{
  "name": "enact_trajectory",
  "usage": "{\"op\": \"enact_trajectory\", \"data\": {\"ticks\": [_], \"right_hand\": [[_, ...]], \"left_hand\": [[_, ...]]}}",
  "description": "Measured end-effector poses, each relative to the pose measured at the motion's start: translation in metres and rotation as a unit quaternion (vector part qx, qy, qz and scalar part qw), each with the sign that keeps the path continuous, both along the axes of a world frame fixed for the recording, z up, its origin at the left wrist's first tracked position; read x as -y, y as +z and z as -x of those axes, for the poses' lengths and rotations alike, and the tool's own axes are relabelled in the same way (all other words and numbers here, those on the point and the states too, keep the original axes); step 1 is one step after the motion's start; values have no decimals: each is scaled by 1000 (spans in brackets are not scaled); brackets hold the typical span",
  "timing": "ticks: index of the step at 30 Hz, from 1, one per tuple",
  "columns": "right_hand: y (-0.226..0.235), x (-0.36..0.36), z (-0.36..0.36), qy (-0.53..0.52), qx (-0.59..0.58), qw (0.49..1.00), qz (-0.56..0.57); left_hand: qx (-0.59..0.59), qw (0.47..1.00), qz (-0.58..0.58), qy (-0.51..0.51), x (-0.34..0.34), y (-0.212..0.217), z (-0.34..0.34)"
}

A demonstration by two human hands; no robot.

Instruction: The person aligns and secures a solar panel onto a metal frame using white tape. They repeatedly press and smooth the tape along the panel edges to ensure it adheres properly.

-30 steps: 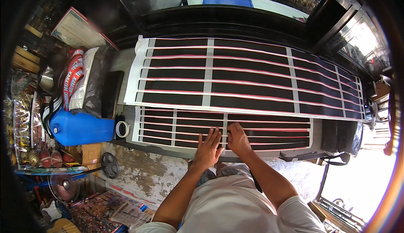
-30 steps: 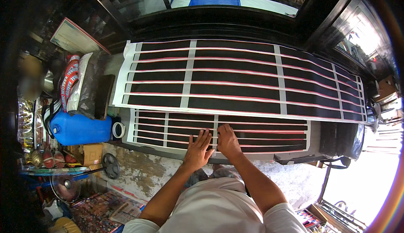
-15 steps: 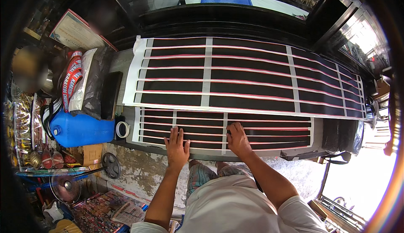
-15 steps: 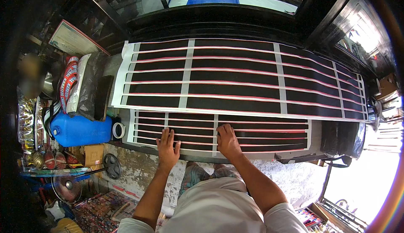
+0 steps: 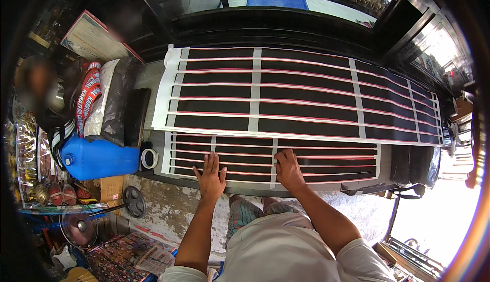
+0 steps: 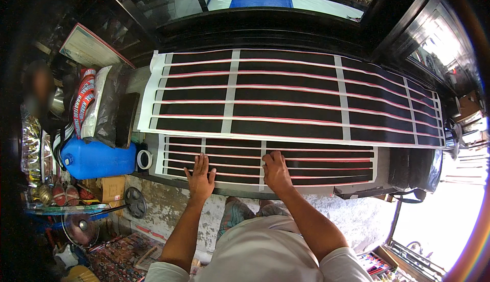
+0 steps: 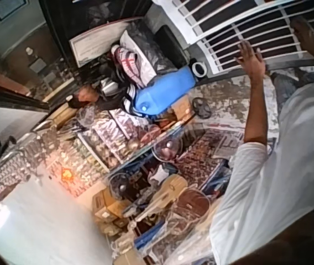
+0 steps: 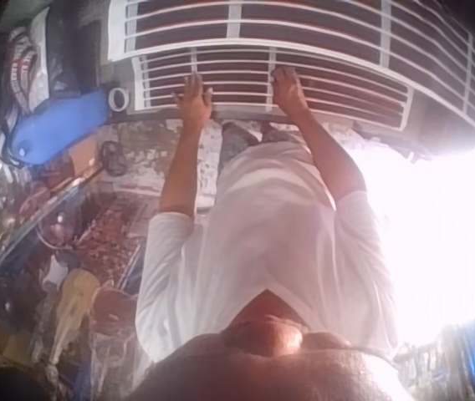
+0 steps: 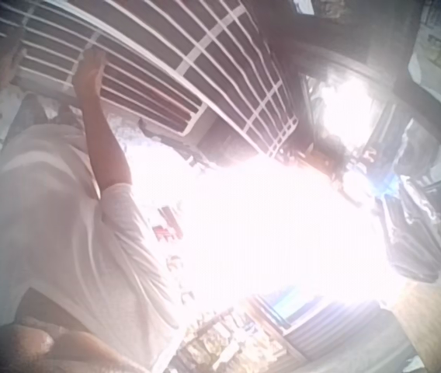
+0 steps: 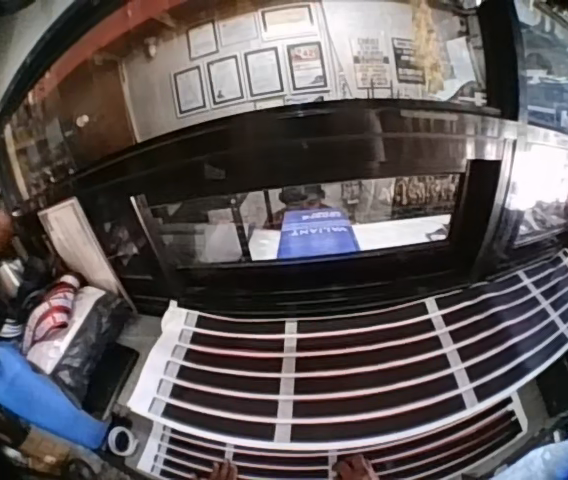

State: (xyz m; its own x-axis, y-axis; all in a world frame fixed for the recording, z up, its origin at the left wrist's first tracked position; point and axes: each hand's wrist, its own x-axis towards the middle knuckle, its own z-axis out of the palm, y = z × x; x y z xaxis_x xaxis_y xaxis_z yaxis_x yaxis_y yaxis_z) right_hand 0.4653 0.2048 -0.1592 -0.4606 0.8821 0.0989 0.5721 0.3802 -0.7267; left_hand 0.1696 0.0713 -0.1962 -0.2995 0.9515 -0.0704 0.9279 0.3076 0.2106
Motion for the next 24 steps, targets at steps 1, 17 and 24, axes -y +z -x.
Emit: {"op": "enact_trajectory", "data": {"ticks": [1, 17, 24], "right_hand": [[0, -1, 0, -1, -5, 1000, 0], [-4, -1, -4, -7, -21, 999, 24], [-5, -2, -6, 3, -26, 998, 53]], "left_hand": [[7, 1000, 7, 6, -1, 1, -1], [37, 998, 47, 36, -1, 8, -2], [39, 996, 61, 45, -2, 10, -3]]}}
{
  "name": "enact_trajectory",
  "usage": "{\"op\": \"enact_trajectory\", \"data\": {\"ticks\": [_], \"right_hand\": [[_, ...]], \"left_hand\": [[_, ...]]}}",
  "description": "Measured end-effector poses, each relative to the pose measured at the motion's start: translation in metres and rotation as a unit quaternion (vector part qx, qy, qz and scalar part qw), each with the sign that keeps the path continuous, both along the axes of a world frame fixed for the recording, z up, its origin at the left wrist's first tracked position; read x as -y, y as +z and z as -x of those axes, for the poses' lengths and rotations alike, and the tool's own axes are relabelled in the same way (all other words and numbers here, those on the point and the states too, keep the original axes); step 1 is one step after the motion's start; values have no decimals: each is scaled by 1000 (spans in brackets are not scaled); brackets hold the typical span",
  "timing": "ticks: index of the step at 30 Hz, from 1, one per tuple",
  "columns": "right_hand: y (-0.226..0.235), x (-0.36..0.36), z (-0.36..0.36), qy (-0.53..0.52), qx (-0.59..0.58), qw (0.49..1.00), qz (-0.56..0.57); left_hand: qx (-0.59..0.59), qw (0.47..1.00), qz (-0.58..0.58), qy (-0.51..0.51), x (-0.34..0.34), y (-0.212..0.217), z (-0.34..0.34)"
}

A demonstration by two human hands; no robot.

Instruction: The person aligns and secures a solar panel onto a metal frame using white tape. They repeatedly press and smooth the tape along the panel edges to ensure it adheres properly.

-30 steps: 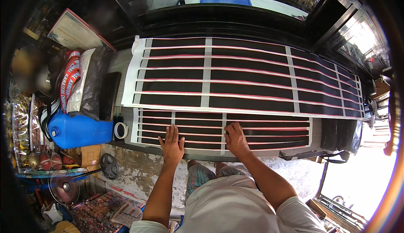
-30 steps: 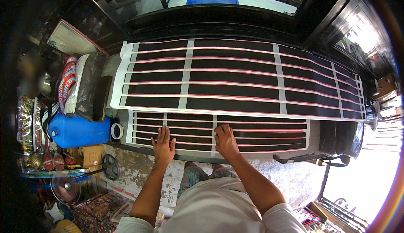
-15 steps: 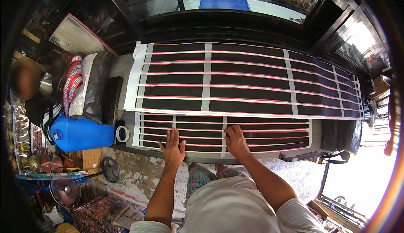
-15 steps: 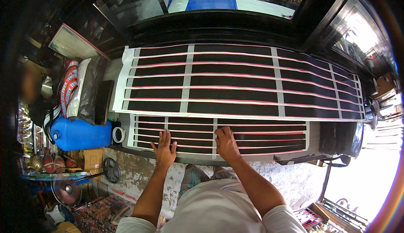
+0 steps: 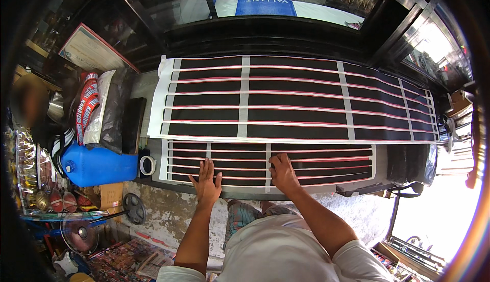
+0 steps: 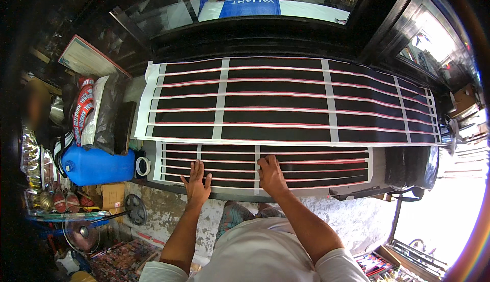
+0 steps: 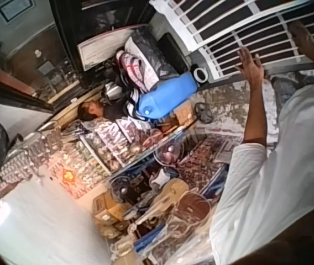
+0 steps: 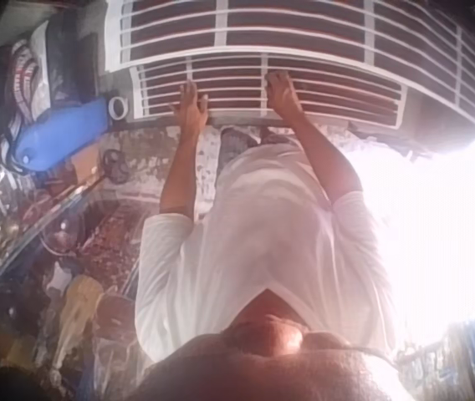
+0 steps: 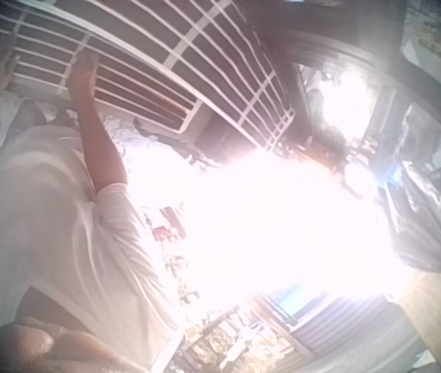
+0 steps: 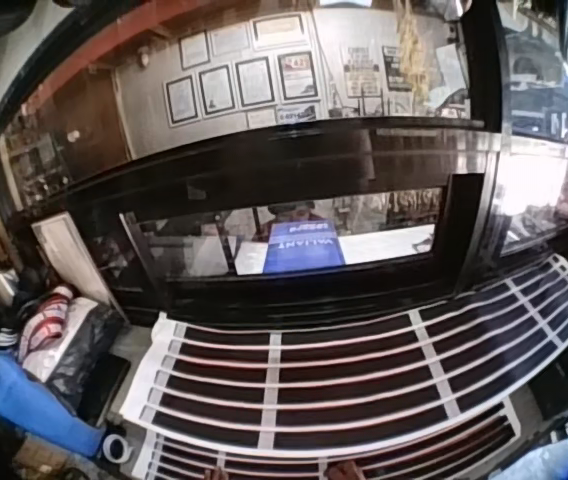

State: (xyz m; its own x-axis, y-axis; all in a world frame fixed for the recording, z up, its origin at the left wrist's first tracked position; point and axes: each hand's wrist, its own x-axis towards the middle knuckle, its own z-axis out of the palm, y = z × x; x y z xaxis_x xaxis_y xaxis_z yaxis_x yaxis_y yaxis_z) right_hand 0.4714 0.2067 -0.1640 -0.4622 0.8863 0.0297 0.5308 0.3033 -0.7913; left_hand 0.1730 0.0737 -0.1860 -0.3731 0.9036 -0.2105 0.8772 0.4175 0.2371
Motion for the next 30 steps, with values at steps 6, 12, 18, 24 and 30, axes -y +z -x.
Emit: {"op": "enact_trajectory", "data": {"ticks": [6, 12, 18, 24, 30], "right_hand": [[1, 0, 1, -9, 2, 1000, 19], [-5, 0, 0, -3, -3, 1000, -3], [-10, -3, -1, 3, 7, 1000, -6], [-2, -5, 1, -7, 0, 1000, -19], [-5, -4, 1, 19, 8, 999, -36]], "left_hand": [[3, 1000, -1, 7, 1, 1, -1], [-1, 1000, -6, -7, 0, 2, 3], [6, 1000, -12, 0, -1, -1, 4], [3, 1000, -27, -8, 4, -12, 7], [12, 1000, -13, -6, 1, -10, 7]]}}
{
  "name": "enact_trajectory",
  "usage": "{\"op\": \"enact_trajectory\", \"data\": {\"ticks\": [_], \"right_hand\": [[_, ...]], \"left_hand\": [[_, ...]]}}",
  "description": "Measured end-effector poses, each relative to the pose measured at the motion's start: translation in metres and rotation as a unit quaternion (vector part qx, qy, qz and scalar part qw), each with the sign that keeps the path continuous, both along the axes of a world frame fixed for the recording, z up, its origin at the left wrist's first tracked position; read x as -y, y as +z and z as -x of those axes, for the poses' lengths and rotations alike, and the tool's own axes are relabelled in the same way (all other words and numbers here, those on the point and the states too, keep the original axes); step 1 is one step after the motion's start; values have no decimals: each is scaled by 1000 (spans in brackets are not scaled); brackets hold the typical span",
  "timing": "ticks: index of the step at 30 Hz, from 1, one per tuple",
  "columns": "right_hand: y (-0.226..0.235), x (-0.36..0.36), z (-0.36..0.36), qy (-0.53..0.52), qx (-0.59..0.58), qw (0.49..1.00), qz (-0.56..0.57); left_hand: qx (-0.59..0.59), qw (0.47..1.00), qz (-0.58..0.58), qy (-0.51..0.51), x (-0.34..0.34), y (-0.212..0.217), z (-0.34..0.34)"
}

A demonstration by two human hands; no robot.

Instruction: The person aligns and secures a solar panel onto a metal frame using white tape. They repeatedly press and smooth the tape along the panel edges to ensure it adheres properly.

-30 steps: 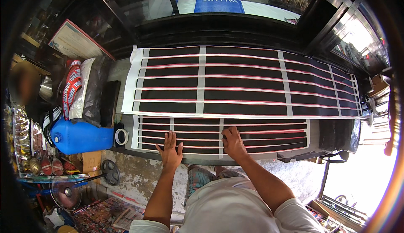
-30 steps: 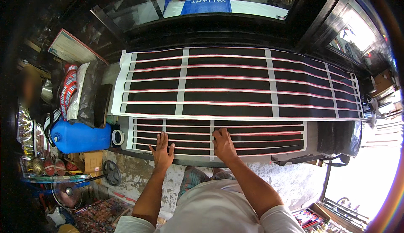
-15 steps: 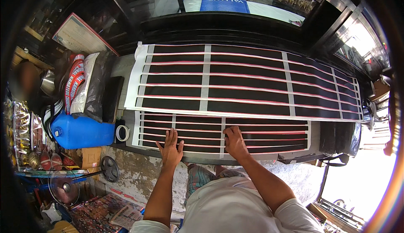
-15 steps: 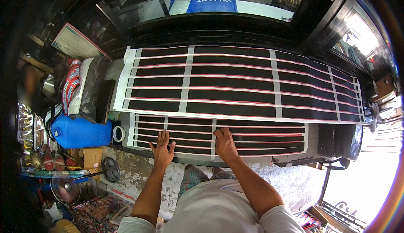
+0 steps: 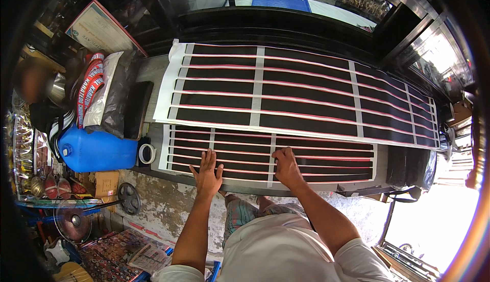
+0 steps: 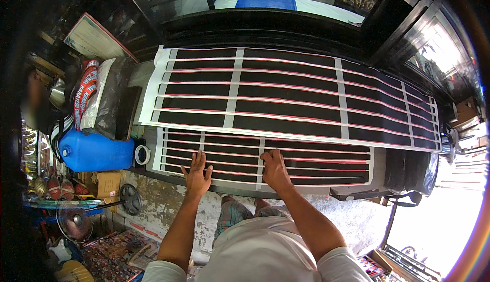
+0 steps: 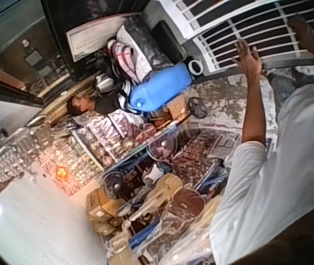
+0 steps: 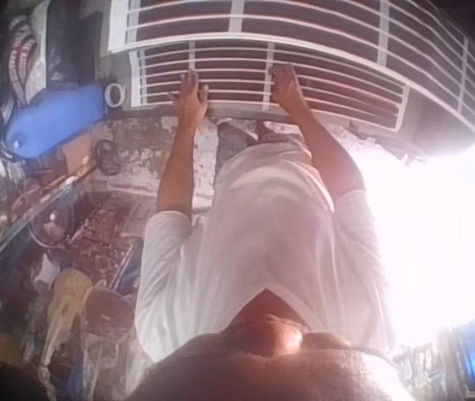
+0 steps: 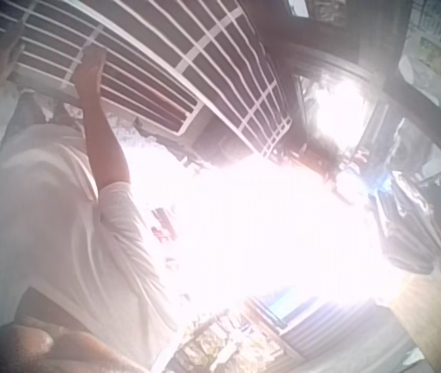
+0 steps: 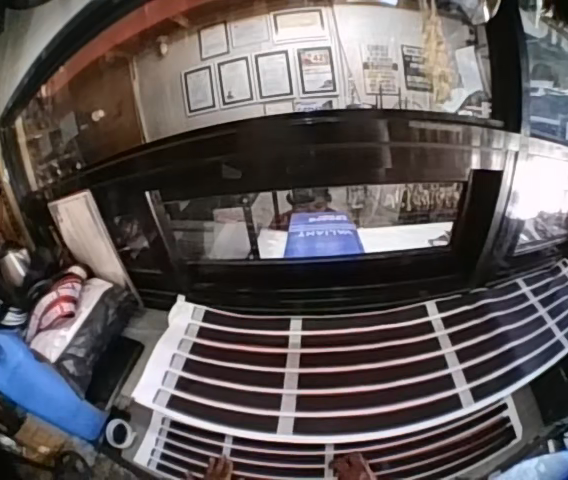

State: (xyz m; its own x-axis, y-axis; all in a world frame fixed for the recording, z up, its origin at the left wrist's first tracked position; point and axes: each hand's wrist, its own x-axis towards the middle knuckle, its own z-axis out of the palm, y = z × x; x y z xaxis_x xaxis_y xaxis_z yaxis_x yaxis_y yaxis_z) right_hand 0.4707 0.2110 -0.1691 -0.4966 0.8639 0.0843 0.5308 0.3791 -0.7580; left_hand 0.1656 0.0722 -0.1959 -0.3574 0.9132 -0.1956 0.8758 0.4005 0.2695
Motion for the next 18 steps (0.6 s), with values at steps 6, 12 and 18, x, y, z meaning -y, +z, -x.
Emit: {"op": "enact_trajectory", "data": {"ticks": [6, 12, 18], "right_hand": [[-9, -2, 6, -17, 26, 999, -22], [-17, -6, 2, -1, 42, 999, 13], [-7, -8, 7, 16, 85, 996, 8]], "left_hand": [[5, 1000, -14, 0, 0, 2, -1], [6, 1000, 7, 5, -3, 9, -4], [6, 1000, 3, 8, -1, 6, -3]]}}
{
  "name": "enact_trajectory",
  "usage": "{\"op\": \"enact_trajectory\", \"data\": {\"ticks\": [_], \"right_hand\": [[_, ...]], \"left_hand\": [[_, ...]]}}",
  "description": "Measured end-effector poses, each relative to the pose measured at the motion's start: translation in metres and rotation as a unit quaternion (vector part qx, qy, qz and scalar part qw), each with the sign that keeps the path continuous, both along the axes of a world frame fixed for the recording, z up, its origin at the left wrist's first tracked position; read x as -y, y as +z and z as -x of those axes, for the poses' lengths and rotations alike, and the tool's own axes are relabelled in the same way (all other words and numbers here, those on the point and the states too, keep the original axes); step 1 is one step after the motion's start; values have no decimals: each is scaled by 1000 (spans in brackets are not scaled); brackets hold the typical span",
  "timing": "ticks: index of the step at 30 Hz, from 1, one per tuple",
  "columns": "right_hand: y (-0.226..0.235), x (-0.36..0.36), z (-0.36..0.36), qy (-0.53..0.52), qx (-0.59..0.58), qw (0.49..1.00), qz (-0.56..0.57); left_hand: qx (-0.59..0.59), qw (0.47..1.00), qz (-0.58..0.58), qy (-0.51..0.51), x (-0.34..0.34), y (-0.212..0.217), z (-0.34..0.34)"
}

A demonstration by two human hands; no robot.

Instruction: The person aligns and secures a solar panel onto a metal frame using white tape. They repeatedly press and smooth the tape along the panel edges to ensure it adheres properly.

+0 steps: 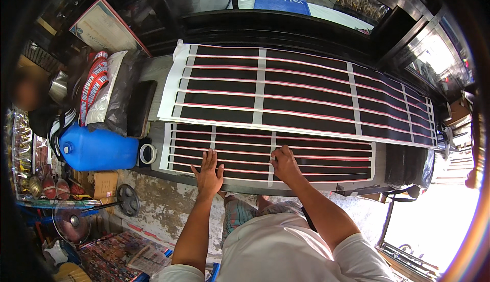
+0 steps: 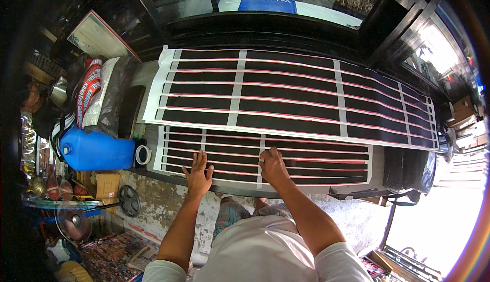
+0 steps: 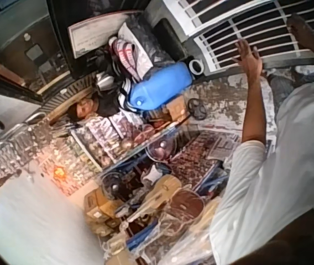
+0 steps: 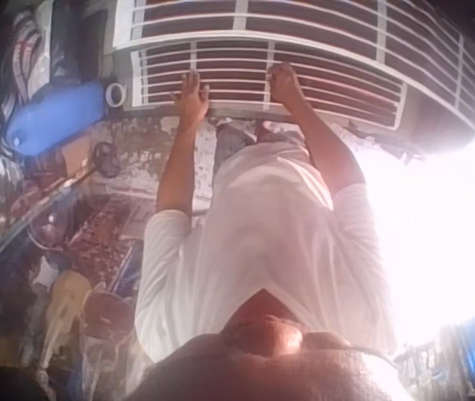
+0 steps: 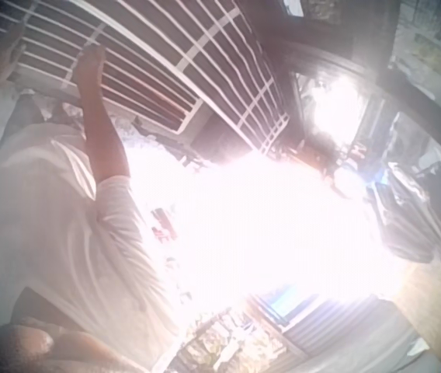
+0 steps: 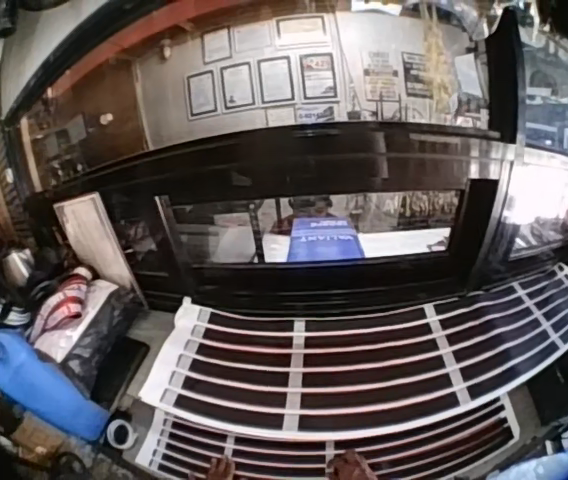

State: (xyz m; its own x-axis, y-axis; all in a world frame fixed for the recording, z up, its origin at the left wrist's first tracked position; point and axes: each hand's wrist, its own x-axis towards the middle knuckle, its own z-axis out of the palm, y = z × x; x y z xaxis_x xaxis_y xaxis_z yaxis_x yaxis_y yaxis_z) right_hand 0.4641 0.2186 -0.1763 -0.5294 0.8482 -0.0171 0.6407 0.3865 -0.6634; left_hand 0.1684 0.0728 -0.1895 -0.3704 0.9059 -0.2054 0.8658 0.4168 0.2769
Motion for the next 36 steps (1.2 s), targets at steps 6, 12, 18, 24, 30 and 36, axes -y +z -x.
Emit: {"op": "enact_trajectory", "data": {"ticks": [6, 12, 18, 24, 30, 36], "right_hand": [[14, -1, 8, 21, 89, 996, -12], [15, 2, 6, 42, 118, 991, -43], [27, 0, 12, 47, 177, 981, -69], [37, 4, 12, 38, 196, 974, -108], [54, 28, -47, -52, 86, 989, -113], [22, 101, -178, -234, 61, 965, -98]], "left_hand": [[7, 1000, -16, 4, 0, -1, 0], [19, 1000, -9, 7, -1, 2, 0], [23, 1000, -15, 13, 0, -1, -2], [23, 1000, 7, 8, -4, 7, -1], [6, 998, -56, 15, 0, 5, -5], [-7, 994, -102, 39, 27, 16, -30]]}}
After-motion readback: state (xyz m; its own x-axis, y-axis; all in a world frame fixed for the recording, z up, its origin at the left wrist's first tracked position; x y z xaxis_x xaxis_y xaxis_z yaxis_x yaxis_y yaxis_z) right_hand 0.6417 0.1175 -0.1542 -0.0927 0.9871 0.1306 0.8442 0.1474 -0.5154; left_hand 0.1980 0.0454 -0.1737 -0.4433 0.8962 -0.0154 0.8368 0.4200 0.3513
